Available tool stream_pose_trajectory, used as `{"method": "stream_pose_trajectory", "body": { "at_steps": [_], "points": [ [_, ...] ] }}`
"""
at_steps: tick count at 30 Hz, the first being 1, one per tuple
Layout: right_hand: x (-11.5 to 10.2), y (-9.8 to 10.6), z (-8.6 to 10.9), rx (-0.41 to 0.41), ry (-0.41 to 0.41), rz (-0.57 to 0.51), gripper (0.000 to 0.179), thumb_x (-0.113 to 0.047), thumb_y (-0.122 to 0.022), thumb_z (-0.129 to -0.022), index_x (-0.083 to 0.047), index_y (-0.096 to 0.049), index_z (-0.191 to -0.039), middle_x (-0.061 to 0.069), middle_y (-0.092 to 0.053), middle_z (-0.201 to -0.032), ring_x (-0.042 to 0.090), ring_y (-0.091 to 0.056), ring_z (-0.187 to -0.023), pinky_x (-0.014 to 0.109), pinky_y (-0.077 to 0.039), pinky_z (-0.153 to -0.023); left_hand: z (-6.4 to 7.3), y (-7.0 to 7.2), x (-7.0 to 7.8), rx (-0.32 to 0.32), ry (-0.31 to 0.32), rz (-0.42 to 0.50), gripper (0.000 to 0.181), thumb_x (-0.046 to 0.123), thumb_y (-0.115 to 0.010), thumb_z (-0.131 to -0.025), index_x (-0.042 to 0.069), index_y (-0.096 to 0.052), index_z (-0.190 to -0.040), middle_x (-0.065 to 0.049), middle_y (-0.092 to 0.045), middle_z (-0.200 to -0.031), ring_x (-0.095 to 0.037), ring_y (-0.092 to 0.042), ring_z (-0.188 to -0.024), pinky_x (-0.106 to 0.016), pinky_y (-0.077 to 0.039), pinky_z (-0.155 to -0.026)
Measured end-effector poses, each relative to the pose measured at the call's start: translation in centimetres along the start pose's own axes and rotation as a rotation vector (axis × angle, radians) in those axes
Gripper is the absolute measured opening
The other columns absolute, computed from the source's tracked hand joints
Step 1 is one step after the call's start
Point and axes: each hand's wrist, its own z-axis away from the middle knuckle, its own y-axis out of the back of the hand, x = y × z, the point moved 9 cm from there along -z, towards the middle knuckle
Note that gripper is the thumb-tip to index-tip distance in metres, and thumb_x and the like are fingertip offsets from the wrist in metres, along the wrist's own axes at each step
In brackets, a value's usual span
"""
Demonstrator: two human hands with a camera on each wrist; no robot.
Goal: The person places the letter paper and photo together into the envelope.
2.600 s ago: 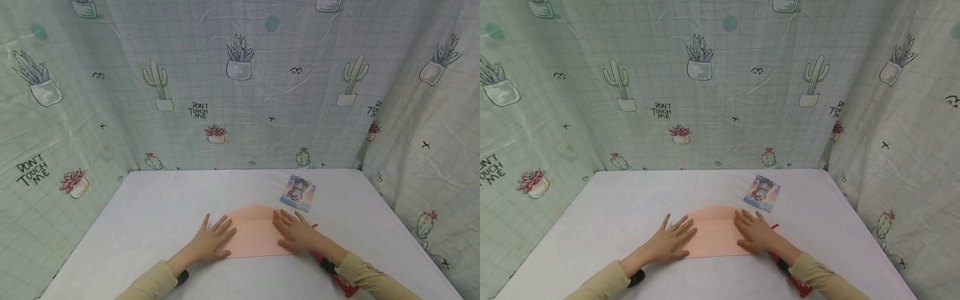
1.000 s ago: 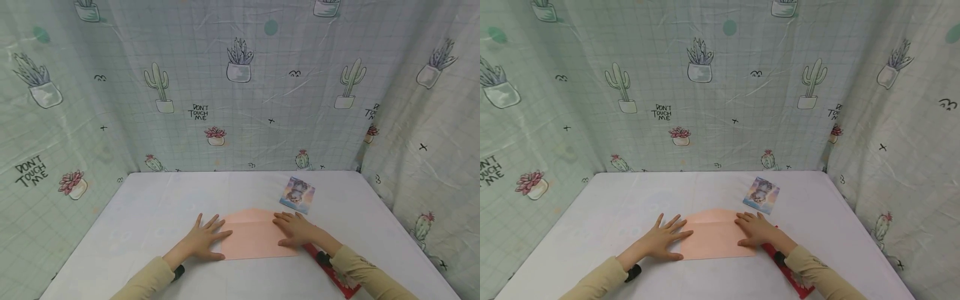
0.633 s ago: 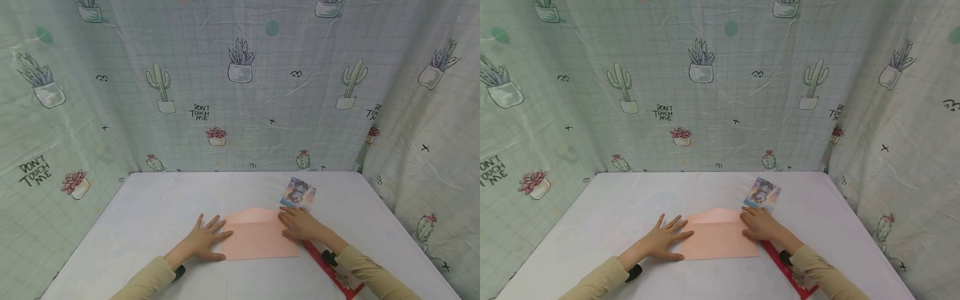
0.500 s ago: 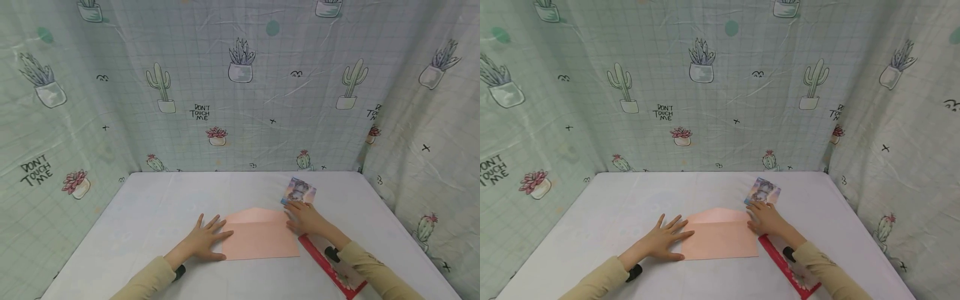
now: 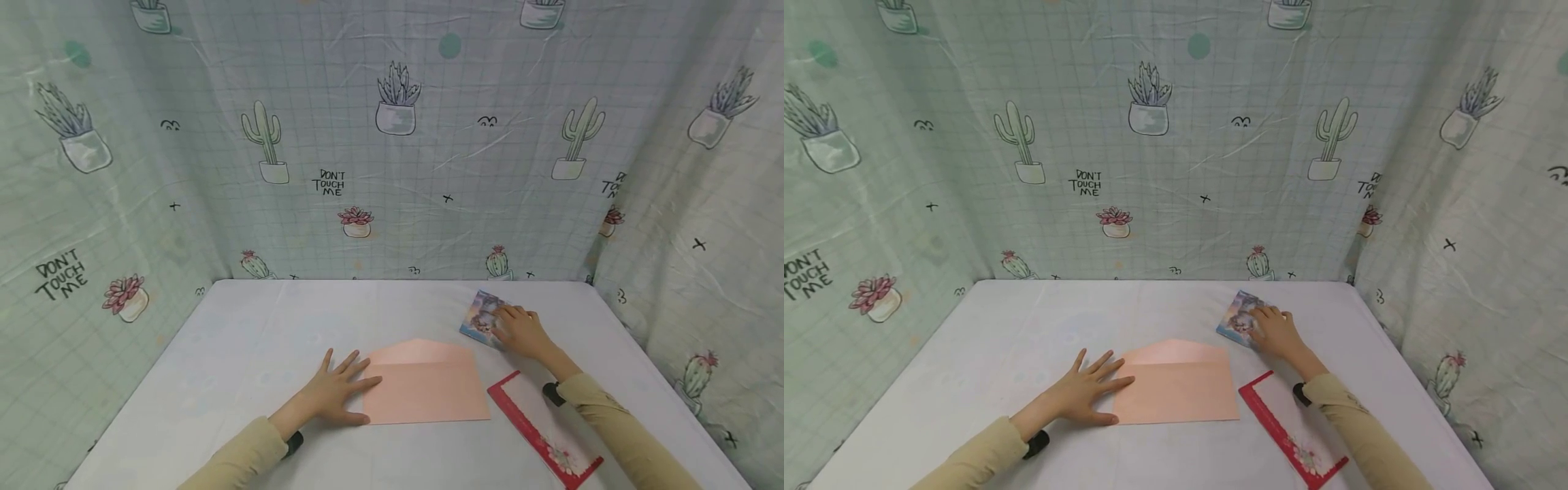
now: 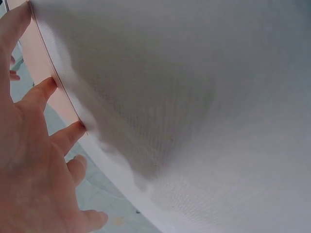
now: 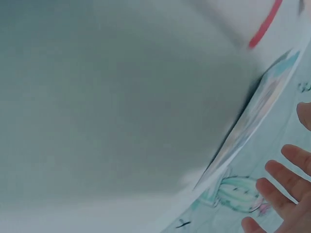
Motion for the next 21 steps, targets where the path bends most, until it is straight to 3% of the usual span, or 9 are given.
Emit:
{"method": "stream_pose_trajectory", "body": {
  "at_steps": [9, 21],
  "points": [
    [3.1, -0.7, -1.5, 0.008, -0.076, 0.05, 0.042, -0.027, -0.06, -0.083, -0.001, -0.053, -0.116, 0.019, -0.055, -0.117, 0.037, -0.047, -0.108, 0.061, -0.035, -0.083, -0.1, -0.5, -0.3, -0.023, 0.01, 0.002, 0.071, 0.069, -0.044, -0.076, 0.034, -0.033, -0.137, -0.004, -0.029, -0.146, -0.031, -0.019, -0.137, -0.067, -0.012, -0.101],
    [5.7, -3.3, -2.7, -0.168, -0.208, 0.033, 0.052, -0.033, -0.047, -0.089, 0.001, -0.04, -0.128, 0.023, -0.04, -0.132, 0.041, -0.032, -0.121, 0.067, -0.024, -0.091, -0.2, -0.9, -0.3, -0.036, 0.015, 0.007, 0.071, 0.069, -0.044, -0.076, 0.034, -0.032, -0.137, -0.004, -0.028, -0.147, -0.032, -0.018, -0.137, -0.067, -0.013, -0.101]
  ]
}}
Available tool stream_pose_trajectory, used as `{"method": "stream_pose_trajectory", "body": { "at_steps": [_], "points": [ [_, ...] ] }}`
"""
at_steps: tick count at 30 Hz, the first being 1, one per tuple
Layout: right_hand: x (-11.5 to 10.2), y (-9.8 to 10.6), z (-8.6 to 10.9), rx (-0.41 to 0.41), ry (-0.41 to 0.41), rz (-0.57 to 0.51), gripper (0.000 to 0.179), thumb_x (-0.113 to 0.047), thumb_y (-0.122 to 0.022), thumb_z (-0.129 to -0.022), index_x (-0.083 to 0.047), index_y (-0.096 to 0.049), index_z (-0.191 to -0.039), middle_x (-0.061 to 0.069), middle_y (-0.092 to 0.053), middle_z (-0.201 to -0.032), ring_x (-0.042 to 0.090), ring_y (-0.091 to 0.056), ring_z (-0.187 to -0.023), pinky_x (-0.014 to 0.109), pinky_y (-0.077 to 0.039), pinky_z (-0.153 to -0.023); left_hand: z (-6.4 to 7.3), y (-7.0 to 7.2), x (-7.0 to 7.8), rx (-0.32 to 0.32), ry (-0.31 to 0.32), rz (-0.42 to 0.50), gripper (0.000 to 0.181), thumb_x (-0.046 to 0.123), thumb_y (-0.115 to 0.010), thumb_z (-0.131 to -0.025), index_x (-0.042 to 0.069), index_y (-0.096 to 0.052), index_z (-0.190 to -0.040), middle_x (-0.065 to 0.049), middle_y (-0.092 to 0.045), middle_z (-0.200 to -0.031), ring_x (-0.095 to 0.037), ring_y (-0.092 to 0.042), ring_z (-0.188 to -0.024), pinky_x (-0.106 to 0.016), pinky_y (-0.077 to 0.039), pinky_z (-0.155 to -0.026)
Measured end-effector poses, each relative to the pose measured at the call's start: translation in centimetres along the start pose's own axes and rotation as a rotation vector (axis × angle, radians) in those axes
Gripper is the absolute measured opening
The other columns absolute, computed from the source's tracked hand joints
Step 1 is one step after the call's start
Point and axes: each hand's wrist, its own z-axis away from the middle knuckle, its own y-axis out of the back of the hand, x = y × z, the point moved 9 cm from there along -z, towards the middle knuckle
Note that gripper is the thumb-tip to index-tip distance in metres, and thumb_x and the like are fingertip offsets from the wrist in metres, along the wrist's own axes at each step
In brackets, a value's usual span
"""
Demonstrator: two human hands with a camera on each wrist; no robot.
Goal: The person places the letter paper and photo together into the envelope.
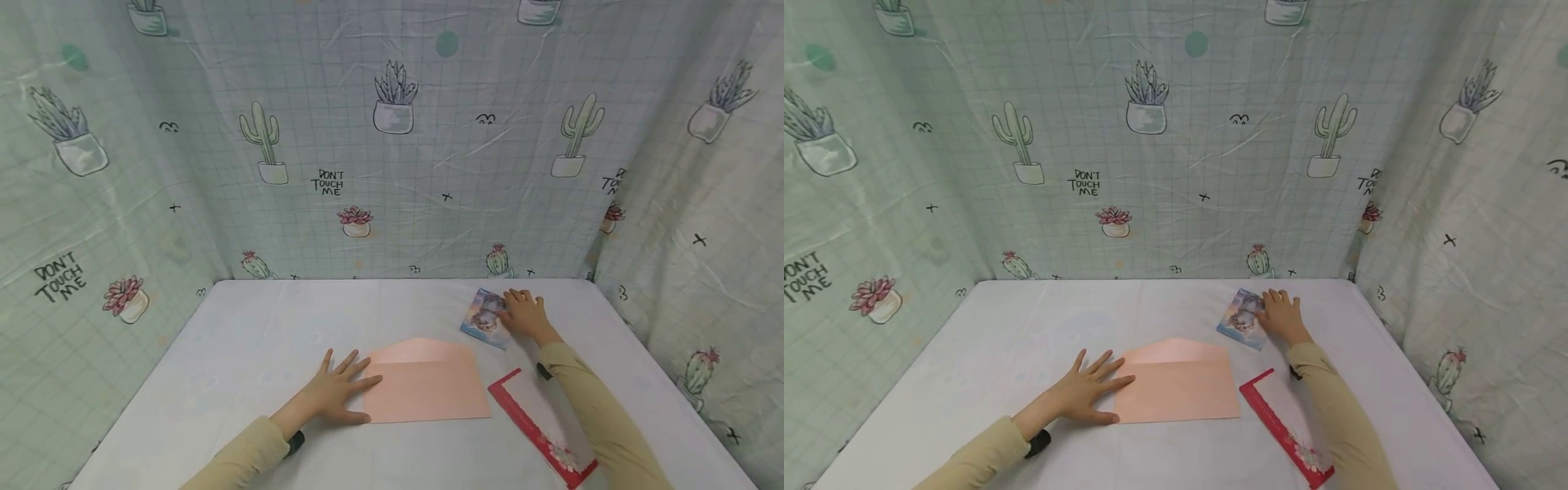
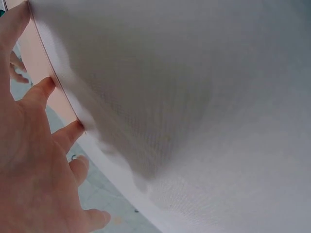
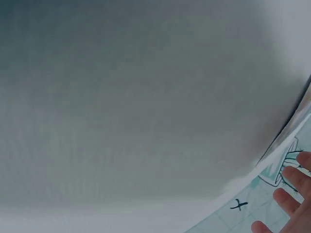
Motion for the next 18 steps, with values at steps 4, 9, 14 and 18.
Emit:
{"method": "stream_pose_trajectory", "body": {
  "at_steps": [4, 9, 14, 18],
  "points": [
    [0.17, -0.07, -0.08, -0.029, -0.014, 0.016, 0.054, -0.036, -0.047, -0.09, 0.002, -0.041, -0.128, 0.024, -0.041, -0.132, 0.043, -0.033, -0.12, 0.068, -0.024, -0.091, 0.09, 0.17, 0.09, 0.0, -0.001, 0.004, 0.071, 0.068, -0.045, -0.076, 0.033, -0.033, -0.137, -0.005, -0.028, -0.146, -0.033, -0.019, -0.137, -0.068, -0.013, -0.1],
    [0.3, -0.38, -0.08, -0.072, -0.021, 0.049, 0.054, -0.038, -0.044, -0.091, 0.002, -0.043, -0.126, 0.023, -0.044, -0.128, 0.043, -0.035, -0.118, 0.067, -0.025, -0.091, 0.16, 0.49, 0.29, 0.008, -0.006, 0.009, 0.071, 0.067, -0.046, -0.076, 0.032, -0.034, -0.136, -0.006, -0.03, -0.146, -0.033, -0.021, -0.136, -0.068, -0.014, -0.099],
    [0.2, -0.49, -0.16, -0.076, -0.009, 0.079, 0.053, -0.039, -0.044, -0.091, 0.003, -0.045, -0.123, 0.024, -0.047, -0.123, 0.043, -0.037, -0.115, 0.066, -0.027, -0.09, 0.19, 0.73, 0.37, -0.004, 0.004, 0.013, 0.071, 0.067, -0.046, -0.076, 0.032, -0.034, -0.137, -0.006, -0.029, -0.146, -0.033, -0.02, -0.136, -0.068, -0.014, -0.1],
    [0.28, -0.57, -0.22, -0.071, -0.003, 0.083, 0.053, -0.039, -0.044, -0.091, 0.003, -0.044, -0.123, 0.025, -0.046, -0.121, 0.043, -0.036, -0.115, 0.066, -0.027, -0.089, 0.21, 0.81, 0.45, -0.009, 0.005, 0.009, 0.071, 0.067, -0.045, -0.077, 0.032, -0.033, -0.137, -0.006, -0.029, -0.146, -0.033, -0.02, -0.136, -0.067, -0.014, -0.1]
  ]
}}
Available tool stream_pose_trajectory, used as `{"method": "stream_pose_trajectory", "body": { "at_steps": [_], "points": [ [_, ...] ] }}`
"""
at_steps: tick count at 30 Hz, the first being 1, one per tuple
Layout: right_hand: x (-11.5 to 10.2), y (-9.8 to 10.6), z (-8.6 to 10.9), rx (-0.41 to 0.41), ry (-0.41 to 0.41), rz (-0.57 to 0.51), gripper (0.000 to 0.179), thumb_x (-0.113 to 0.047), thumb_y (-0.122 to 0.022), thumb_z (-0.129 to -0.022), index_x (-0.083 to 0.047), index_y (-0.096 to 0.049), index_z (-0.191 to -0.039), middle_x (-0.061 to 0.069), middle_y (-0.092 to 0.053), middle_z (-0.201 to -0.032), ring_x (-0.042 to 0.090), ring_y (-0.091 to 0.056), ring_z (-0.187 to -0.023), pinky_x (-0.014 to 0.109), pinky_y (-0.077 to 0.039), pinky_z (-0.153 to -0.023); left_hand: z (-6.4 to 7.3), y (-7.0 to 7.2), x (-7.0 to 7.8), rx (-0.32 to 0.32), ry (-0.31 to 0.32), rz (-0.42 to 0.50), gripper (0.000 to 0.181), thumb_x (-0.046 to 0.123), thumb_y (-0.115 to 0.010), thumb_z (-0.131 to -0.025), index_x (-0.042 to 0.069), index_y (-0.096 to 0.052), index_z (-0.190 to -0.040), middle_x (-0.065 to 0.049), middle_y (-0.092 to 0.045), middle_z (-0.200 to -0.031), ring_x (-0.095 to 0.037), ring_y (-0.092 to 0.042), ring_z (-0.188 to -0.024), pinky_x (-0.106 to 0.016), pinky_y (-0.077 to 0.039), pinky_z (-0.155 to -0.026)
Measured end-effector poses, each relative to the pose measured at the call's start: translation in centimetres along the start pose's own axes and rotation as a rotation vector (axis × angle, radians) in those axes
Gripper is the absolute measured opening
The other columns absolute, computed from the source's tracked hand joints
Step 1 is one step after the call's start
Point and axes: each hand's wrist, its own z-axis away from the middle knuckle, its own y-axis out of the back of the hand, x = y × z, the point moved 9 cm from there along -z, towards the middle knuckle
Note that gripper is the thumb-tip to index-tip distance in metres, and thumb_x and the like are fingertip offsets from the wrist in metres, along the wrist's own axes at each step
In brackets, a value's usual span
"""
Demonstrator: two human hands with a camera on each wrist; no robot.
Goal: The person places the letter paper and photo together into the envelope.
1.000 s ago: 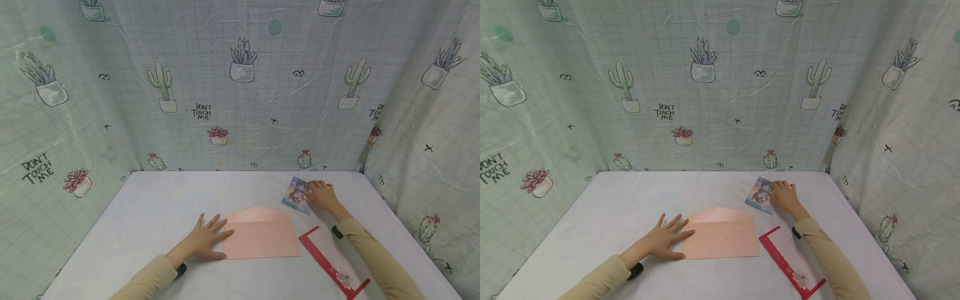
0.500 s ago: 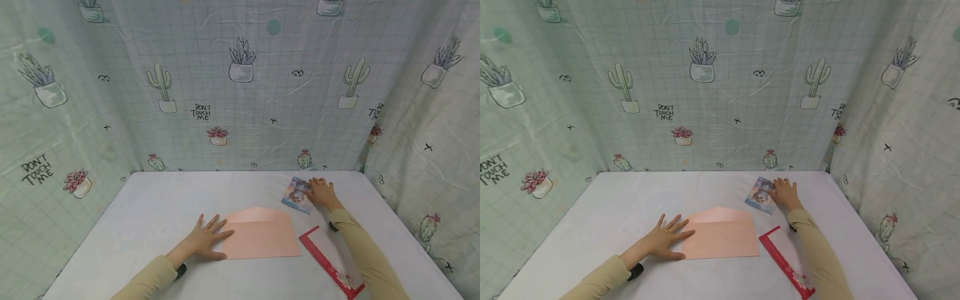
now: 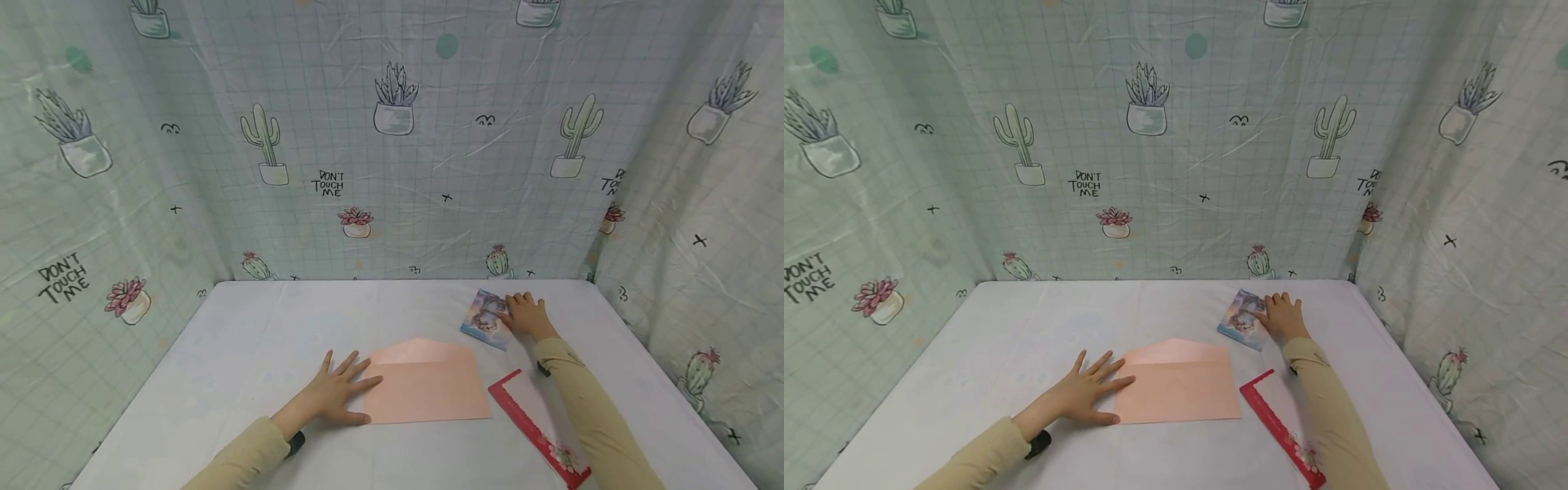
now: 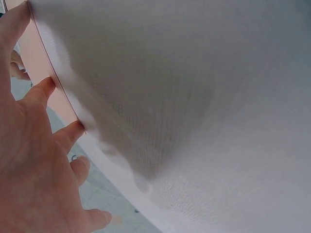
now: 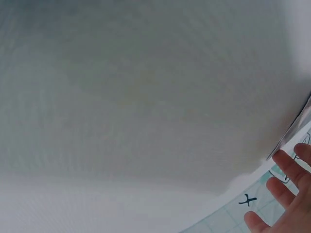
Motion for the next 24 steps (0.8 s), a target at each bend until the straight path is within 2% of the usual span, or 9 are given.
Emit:
{"method": "stream_pose_trajectory", "body": {
  "at_steps": [11, 15, 20, 24],
  "points": [
    [0.6, -0.4, -0.1, -0.082, -0.023, -0.058, 0.058, -0.042, -0.045, -0.091, 0.003, -0.04, -0.127, 0.033, -0.038, -0.122, 0.048, -0.029, -0.116, 0.07, -0.026, -0.088, 0.0, -0.2, -0.2, -0.008, -0.006, 0.03, 0.072, 0.067, -0.046, -0.077, 0.032, -0.032, -0.138, -0.006, -0.027, -0.147, -0.033, -0.018, -0.137, -0.068, -0.013, -0.1],
    [1.2, -0.7, -0.2, -0.102, -0.035, -0.091, 0.065, -0.052, -0.044, -0.087, 0.002, -0.042, -0.124, 0.033, -0.039, -0.12, 0.049, -0.03, -0.115, 0.071, -0.026, -0.087, 0.0, -0.3, -0.2, -0.008, -0.006, 0.039, 0.072, 0.067, -0.046, -0.077, 0.032, -0.032, -0.138, -0.006, -0.027, -0.147, -0.033, -0.019, -0.137, -0.068, -0.013, -0.099],
    [1.6, -0.9, -0.6, -0.096, -0.023, -0.116, 0.082, -0.07, -0.039, -0.078, 0.002, -0.045, -0.116, 0.033, -0.042, -0.112, 0.049, -0.032, -0.11, 0.071, -0.027, -0.083, 0.1, -0.4, -0.3, -0.008, -0.006, 0.051, 0.071, 0.067, -0.046, -0.077, 0.032, -0.032, -0.138, -0.006, -0.026, -0.147, -0.033, -0.018, -0.137, -0.068, -0.012, -0.1],
    [1.9, -1.1, -0.6, -0.127, -0.057, -0.135, 0.077, -0.061, -0.048, -0.08, 0.005, -0.044, -0.119, 0.035, -0.041, -0.116, 0.051, -0.03, -0.114, 0.071, -0.025, -0.087, 0.0, -0.5, -0.3, -0.014, -0.003, 0.055, 0.072, 0.066, -0.046, -0.077, 0.032, -0.031, -0.138, -0.006, -0.025, -0.148, -0.033, -0.017, -0.137, -0.068, -0.011, -0.1]
  ]
}}
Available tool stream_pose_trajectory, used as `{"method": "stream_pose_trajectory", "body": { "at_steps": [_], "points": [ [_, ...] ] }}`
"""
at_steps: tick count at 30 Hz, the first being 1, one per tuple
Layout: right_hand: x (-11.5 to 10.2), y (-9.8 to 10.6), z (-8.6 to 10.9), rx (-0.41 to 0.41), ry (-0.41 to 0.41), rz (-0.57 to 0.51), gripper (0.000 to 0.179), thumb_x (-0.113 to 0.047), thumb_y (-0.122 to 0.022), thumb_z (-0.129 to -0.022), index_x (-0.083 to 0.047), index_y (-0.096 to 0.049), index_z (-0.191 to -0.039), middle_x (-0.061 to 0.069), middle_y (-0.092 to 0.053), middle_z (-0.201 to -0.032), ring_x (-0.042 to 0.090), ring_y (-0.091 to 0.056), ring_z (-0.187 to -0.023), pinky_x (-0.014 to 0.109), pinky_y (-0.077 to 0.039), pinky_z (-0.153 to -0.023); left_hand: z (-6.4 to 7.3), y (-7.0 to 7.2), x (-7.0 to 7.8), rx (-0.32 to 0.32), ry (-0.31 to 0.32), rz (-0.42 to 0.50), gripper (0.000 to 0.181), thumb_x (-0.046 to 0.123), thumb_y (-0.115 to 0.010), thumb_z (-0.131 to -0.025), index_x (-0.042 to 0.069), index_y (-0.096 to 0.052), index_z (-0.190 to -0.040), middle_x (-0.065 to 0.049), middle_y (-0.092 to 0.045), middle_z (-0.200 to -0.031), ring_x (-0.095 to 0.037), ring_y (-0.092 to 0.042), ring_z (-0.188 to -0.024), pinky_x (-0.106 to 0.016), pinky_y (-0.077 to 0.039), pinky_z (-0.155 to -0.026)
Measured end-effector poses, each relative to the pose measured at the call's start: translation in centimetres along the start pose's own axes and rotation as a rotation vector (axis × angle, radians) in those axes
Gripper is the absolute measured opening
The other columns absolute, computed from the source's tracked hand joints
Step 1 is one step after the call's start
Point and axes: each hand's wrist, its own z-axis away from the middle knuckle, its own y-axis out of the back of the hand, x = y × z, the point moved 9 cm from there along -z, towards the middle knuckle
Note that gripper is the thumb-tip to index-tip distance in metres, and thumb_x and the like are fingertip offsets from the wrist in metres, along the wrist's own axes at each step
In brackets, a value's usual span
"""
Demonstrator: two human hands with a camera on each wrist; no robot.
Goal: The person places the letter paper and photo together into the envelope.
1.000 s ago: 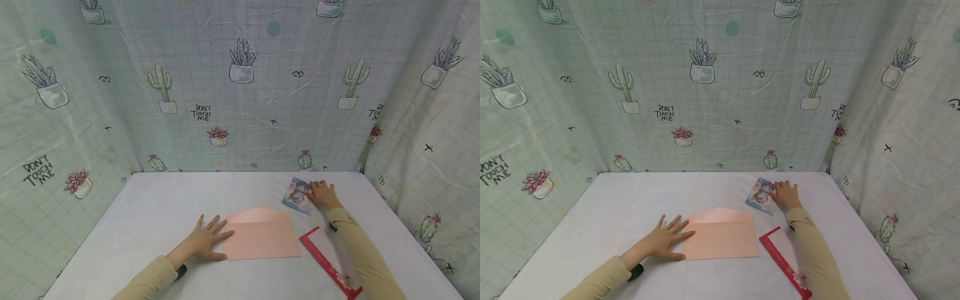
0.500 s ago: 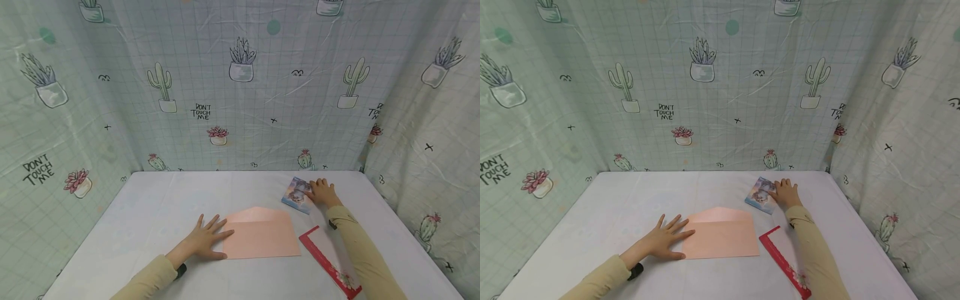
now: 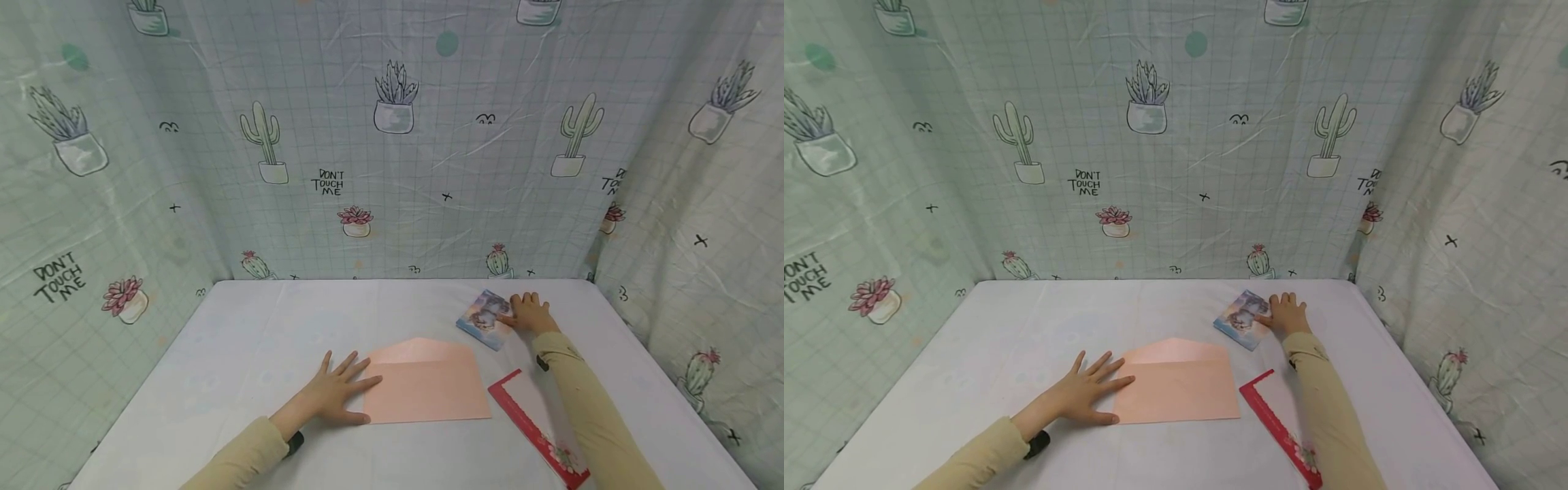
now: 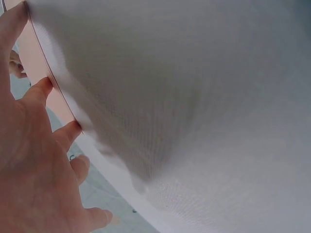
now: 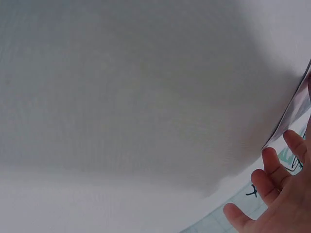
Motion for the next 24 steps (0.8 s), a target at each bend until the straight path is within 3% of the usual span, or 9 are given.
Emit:
{"method": "stream_pose_trajectory", "body": {
  "at_steps": [4, 16, 24],
  "points": [
    [-0.07, -0.15, 0.15, -0.021, -0.015, 0.012, 0.07, -0.052, -0.051, -0.084, 0.007, -0.042, -0.12, 0.036, -0.04, -0.117, 0.051, -0.03, -0.114, 0.07, -0.025, -0.088, 0.01, 0.17, 0.15, 0.01, -0.01, 0.01, 0.071, 0.065, -0.048, -0.077, 0.03, -0.033, -0.137, -0.008, -0.027, -0.147, -0.035, -0.019, -0.136, -0.069, -0.012, -0.099],
    [0.19, -0.16, 0.15, -0.095, -0.1, -0.015, 0.076, -0.052, -0.054, -0.082, 0.013, -0.038, -0.118, 0.042, -0.036, -0.118, 0.054, -0.028, -0.114, 0.067, -0.028, -0.087, -0.1, 0.07, 0.13, 0.006, -0.015, 0.018, 0.072, 0.066, -0.046, -0.077, 0.03, -0.032, -0.138, -0.008, -0.026, -0.147, -0.035, -0.019, -0.136, -0.069, -0.012, -0.099],
    [-0.05, 0.23, 0.14, -0.084, -0.102, -0.018, 0.083, -0.055, -0.06, -0.075, 0.016, -0.037, -0.112, 0.04, -0.042, -0.111, 0.053, -0.034, -0.107, 0.067, -0.031, -0.086, 0.38, 0.75, 0.23, 0.072, -0.053, 0.054, 0.072, 0.071, -0.036, -0.078, 0.034, -0.028, -0.139, -0.01, -0.026, -0.146, -0.037, -0.018, -0.135, -0.07, -0.009, -0.098]
  ]
}}
